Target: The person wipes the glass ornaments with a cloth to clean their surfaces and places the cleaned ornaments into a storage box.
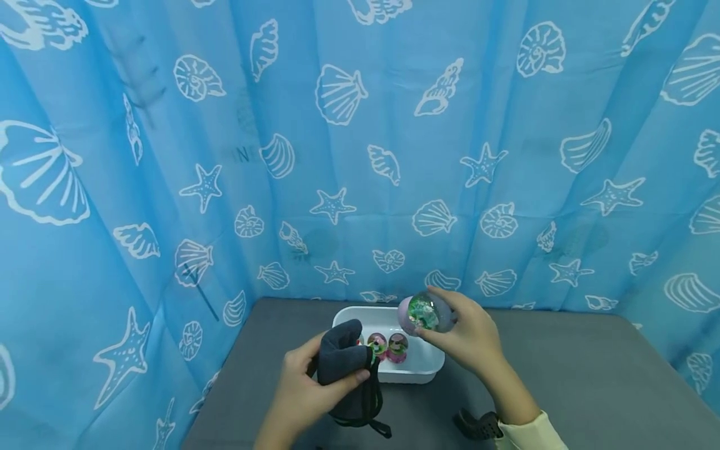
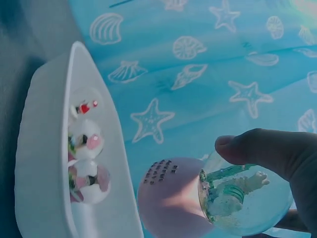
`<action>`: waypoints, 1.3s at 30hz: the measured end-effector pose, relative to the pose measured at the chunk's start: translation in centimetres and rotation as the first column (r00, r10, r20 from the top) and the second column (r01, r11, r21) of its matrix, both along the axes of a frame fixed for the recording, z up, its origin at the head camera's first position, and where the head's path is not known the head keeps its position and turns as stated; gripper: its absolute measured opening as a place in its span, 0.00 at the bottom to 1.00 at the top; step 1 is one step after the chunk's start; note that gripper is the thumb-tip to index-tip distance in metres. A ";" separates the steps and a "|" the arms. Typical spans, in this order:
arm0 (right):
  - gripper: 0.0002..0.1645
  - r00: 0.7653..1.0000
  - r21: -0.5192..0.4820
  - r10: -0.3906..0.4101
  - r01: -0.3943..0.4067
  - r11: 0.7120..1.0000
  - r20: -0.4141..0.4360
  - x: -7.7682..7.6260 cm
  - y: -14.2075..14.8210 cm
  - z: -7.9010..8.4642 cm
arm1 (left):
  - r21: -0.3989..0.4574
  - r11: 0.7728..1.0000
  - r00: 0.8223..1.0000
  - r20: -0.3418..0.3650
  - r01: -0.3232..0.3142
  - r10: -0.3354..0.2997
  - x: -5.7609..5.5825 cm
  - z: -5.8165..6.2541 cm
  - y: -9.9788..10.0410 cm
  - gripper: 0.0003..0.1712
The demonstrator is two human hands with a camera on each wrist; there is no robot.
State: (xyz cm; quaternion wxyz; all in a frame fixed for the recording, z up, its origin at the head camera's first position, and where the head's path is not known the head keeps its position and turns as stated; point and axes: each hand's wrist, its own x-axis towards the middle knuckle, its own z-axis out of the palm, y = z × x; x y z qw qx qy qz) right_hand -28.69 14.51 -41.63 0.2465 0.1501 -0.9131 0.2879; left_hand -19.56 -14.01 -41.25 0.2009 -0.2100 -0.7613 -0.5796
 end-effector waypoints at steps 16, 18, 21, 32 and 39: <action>0.48 0.998 0.118 -0.028 0.022 0.993 0.051 -1.8 -0.5 -1.2 | 0.009 1.000 0.998 0.057 0.013 -0.013 0.0 0.1 0.2 0.30; 0.48 0.997 0.126 -0.034 0.026 0.992 0.063 -2.0 -0.6 -1.3 | 0.006 1.000 0.997 0.072 0.013 -0.013 0.0 0.2 0.3 0.30; 0.47 0.996 0.123 -0.036 0.026 0.992 0.086 -2.1 -0.8 -1.6 | -0.018 1.000 0.998 0.067 0.015 -0.014 0.1 0.2 0.2 0.29; 0.47 0.990 0.116 -0.024 0.008 0.993 0.138 -2.3 -0.9 -2.9 | -0.023 0.999 0.992 0.122 0.023 -0.020 0.2 0.4 0.5 0.29; 0.46 0.978 0.095 0.012 -0.032 0.995 0.209 -2.9 -0.8 -3.4 | -0.050 0.998 0.995 0.100 0.026 -0.020 0.0 0.1 0.5 0.28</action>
